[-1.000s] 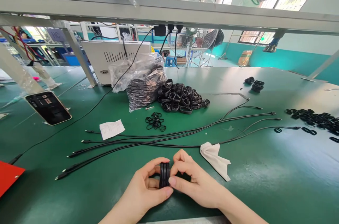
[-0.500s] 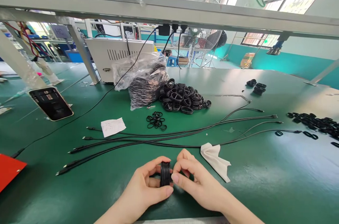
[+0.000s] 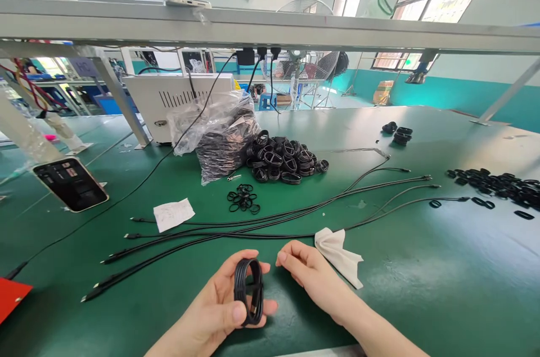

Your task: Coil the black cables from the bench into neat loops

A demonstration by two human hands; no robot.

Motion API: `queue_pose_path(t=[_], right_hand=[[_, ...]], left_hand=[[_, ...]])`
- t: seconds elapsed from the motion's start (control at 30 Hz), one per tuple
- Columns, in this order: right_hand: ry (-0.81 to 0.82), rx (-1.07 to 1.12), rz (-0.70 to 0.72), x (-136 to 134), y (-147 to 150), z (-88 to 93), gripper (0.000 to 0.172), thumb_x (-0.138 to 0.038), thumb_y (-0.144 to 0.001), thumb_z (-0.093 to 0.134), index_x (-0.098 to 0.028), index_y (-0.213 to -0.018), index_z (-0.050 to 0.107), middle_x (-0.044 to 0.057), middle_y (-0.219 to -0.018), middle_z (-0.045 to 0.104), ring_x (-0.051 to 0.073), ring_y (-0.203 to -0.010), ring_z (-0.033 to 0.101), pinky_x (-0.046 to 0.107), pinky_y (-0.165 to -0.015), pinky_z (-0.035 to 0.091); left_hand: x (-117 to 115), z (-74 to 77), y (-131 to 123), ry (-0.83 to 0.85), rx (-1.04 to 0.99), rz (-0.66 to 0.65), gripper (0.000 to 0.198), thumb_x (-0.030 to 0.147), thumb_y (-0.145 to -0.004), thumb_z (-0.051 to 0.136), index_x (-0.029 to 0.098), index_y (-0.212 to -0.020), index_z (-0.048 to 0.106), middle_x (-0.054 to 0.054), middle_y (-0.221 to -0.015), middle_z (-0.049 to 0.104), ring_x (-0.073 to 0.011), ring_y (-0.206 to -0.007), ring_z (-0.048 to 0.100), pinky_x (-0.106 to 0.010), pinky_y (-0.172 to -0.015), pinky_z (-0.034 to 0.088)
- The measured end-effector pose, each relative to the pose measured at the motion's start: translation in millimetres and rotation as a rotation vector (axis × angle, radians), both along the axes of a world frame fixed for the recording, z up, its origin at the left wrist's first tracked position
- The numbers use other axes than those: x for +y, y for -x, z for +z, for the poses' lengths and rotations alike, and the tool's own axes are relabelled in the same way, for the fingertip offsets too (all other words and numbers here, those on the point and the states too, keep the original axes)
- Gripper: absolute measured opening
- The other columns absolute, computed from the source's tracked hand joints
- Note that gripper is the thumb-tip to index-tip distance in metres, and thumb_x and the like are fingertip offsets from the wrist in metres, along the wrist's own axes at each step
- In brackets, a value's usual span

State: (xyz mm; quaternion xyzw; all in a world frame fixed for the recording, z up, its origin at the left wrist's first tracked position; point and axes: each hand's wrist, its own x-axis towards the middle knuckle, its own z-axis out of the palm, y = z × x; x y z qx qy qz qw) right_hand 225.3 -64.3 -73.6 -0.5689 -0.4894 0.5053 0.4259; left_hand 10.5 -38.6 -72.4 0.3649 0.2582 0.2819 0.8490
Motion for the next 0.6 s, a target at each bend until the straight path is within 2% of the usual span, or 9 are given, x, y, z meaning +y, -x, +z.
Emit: queue_pose_path(t=[0.1, 0.17, 0.2, 0.27, 0.33, 0.37, 0.43, 0.5, 0.6], right_hand=[[-0.074, -0.005, 0.014, -4.2, 3.1, 0.7, 0.032, -0.052, -0.090, 0.051, -0.021, -0.085, 0.056, -0.002, -0.072, 0.047, 0.013, -0.064, 0.042, 0.026, -0.060, 0.039], [-0.167, -0.041, 0.050, -8.1, 5.1, 0.3, 0.034, -0.053, -0.088, 0.054, -0.022, -0.101, 0.058, 0.002, -0.089, 0.055, 0.017, -0.080, 0.052, 0.030, -0.075, 0.045], [-0.235, -0.078, 0.077, -9.9, 6.6, -0.7, 0.042, -0.055, -0.084, 0.061, -0.024, -0.112, 0.056, 0.005, -0.104, 0.056, 0.020, -0.095, 0.054, 0.033, -0.085, 0.045], [-0.384, -0.179, 0.149, -12.7, 11.4, -4.5, 0.077, -0.054, -0.068, 0.078, -0.028, -0.132, 0.045, 0.010, -0.134, 0.045, 0.028, -0.123, 0.043, 0.041, -0.102, 0.037], [-0.498, -0.289, 0.221, -13.7, 18.3, -9.3, 0.103, -0.051, -0.057, 0.086, -0.030, -0.143, 0.033, 0.012, -0.148, 0.034, 0.032, -0.136, 0.030, 0.045, -0.109, 0.029], [-0.536, -0.336, 0.244, -13.6, 22.1, -11.4, 0.106, -0.050, -0.057, 0.086, -0.030, -0.145, 0.030, 0.012, -0.148, 0.035, 0.033, -0.137, 0.029, 0.046, -0.109, 0.028], [-0.585, -0.399, 0.273, -12.6, 28.6, -13.4, 0.098, -0.046, -0.059, 0.087, -0.029, -0.141, 0.035, 0.011, -0.141, 0.047, 0.032, -0.133, 0.038, 0.046, -0.108, 0.028], [-0.627, -0.424, 0.263, -11.6, 32.5, -12.0, 0.081, -0.042, -0.060, 0.086, -0.029, -0.129, 0.046, 0.008, -0.128, 0.059, 0.030, -0.125, 0.048, 0.045, -0.106, 0.027], [-0.673, -0.427, 0.220, -10.3, 34.0, -8.1, 0.060, -0.036, -0.062, 0.083, -0.028, -0.115, 0.054, 0.005, -0.118, 0.065, 0.028, -0.116, 0.056, 0.044, -0.103, 0.027]], left_hand=[[2.5, -0.3, 2.7, 0.011, -0.010, -0.010, 0.067, 0.028, -0.068, 0.084, 0.043, -0.128, 0.056, -0.003, -0.129, 0.062, -0.0341, -0.108, 0.067, -0.042, -0.089, 0.053], [3.5, 0.6, 2.4, 0.004, -0.007, 0.000, 0.066, 0.029, -0.068, 0.083, 0.042, -0.128, 0.057, -0.003, -0.129, 0.062, -0.0330, -0.108, 0.067, -0.042, -0.091, 0.052], [3.6, 1.4, 1.5, -0.003, 0.000, 0.009, 0.065, 0.029, -0.068, 0.083, 0.040, -0.127, 0.057, -0.004, -0.127, 0.063, -0.0316, -0.107, 0.068, -0.041, -0.092, 0.051], [2.9, 3.4, -1.7, -0.032, 0.035, 0.010, 0.062, 0.027, -0.068, 0.084, 0.035, -0.125, 0.060, -0.005, -0.123, 0.065, -0.0295, -0.105, 0.068, -0.040, -0.093, 0.050], [1.5, 4.5, -6.1, -0.075, 0.098, -0.022, 0.057, 0.024, -0.068, 0.083, 0.028, -0.122, 0.063, -0.009, -0.120, 0.067, -0.0297, -0.106, 0.067, -0.039, -0.093, 0.050], [0.7, 4.4, -8.5, -0.096, 0.129, -0.042, 0.055, 0.023, -0.068, 0.084, 0.025, -0.119, 0.065, -0.011, -0.117, 0.068, -0.0303, -0.106, 0.067, -0.040, -0.093, 0.050], [-0.6, 2.6, -12.7, -0.131, 0.174, -0.056, 0.056, 0.023, -0.065, 0.085, 0.021, -0.118, 0.066, -0.012, -0.111, 0.071, -0.0303, -0.104, 0.067, -0.039, -0.089, 0.052], [-1.6, 0.0, -15.9, -0.148, 0.197, -0.037, 0.060, 0.025, -0.062, 0.087, 0.022, -0.118, 0.066, -0.011, -0.106, 0.073, -0.0285, -0.099, 0.068, -0.037, -0.084, 0.053], [-2.7, -3.4, -18.9, -0.161, 0.197, -0.008, 0.059, 0.026, -0.060, 0.088, 0.022, -0.115, 0.068, -0.009, -0.104, 0.073, -0.0256, -0.094, 0.069, -0.037, -0.086, 0.052]])
